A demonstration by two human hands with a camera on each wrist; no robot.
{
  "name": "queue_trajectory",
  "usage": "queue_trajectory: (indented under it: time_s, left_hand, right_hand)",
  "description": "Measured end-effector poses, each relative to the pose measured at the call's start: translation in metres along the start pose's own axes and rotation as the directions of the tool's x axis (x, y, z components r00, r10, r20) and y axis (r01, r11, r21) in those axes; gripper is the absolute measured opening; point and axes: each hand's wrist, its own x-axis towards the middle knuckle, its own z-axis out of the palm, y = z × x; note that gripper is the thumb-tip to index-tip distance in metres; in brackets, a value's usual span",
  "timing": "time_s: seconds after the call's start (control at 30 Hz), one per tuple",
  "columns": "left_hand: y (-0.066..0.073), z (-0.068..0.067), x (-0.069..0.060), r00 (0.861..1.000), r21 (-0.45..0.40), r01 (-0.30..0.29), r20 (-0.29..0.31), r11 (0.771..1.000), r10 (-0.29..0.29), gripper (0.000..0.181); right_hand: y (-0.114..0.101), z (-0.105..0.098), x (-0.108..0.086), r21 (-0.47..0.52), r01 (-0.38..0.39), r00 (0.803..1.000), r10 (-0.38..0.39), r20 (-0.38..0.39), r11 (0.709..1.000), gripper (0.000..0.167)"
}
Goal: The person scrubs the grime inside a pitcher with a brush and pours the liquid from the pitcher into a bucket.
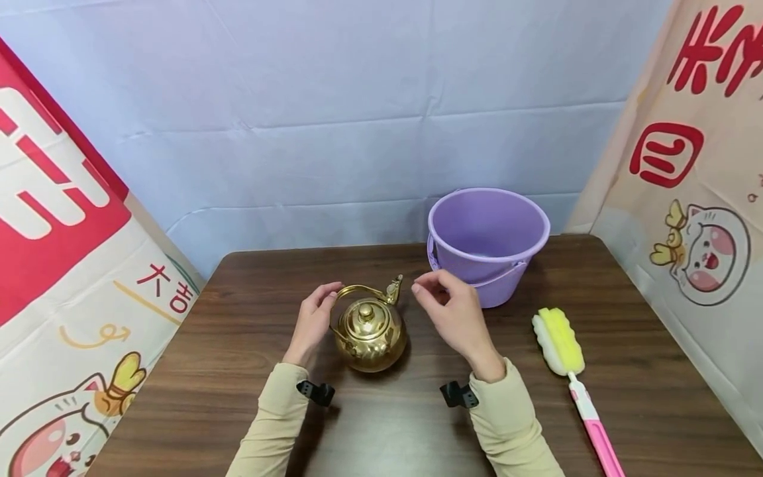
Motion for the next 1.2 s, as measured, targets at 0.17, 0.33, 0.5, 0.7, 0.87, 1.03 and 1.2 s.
queue_trajectory:
  time_s: [0.17, 0.33, 0.5, 0.7, 0.87, 1.03, 1.2]
  left_hand:
    - [-0.009, 0.008, 0.0, 0.998, -0.128, 0.062, 0.039, 0.99, -0.057, 0.031]
    - [-0.014, 0.013, 0.001, 0.994, -0.237, 0.106, 0.037, 0.966, -0.1, 0.033]
    - [-0.015, 0.014, 0.002, 0.99, -0.269, 0.135, 0.078, 0.954, -0.119, 0.035]
    - [-0.016, 0.013, 0.002, 0.988, -0.284, 0.144, 0.09, 0.948, -0.123, 0.038]
    - [-0.012, 0.011, -0.001, 0.989, -0.301, 0.14, 0.079, 0.943, -0.122, 0.038]
    - [-0.006, 0.01, -0.005, 0.992, -0.311, 0.117, 0.072, 0.943, -0.099, 0.038]
    - [0.014, 0.009, -0.011, 0.996, -0.304, 0.081, 0.057, 0.949, -0.067, 0.037]
  right_hand:
    - [0.01, 0.021, -0.001, -0.024, -0.006, 0.997, 0.008, 0.073, 1.0, 0.015]
    - [0.019, 0.042, -0.002, 0.016, 0.028, 0.994, -0.029, 0.107, 0.999, 0.018]
    - [0.025, 0.054, -0.008, -0.045, 0.089, 0.986, -0.081, 0.148, 0.995, 0.024]
    - [0.027, 0.068, -0.011, -0.106, 0.167, 0.976, -0.15, 0.155, 0.98, 0.034]
    - [0.025, 0.083, -0.014, -0.136, 0.223, 0.967, -0.201, 0.156, 0.965, 0.039]
    - [0.025, 0.093, -0.018, -0.17, 0.234, 0.966, -0.208, 0.155, 0.957, 0.04]
    - [0.027, 0.1, -0.023, -0.226, 0.219, 0.973, -0.195, 0.124, 0.949, 0.038]
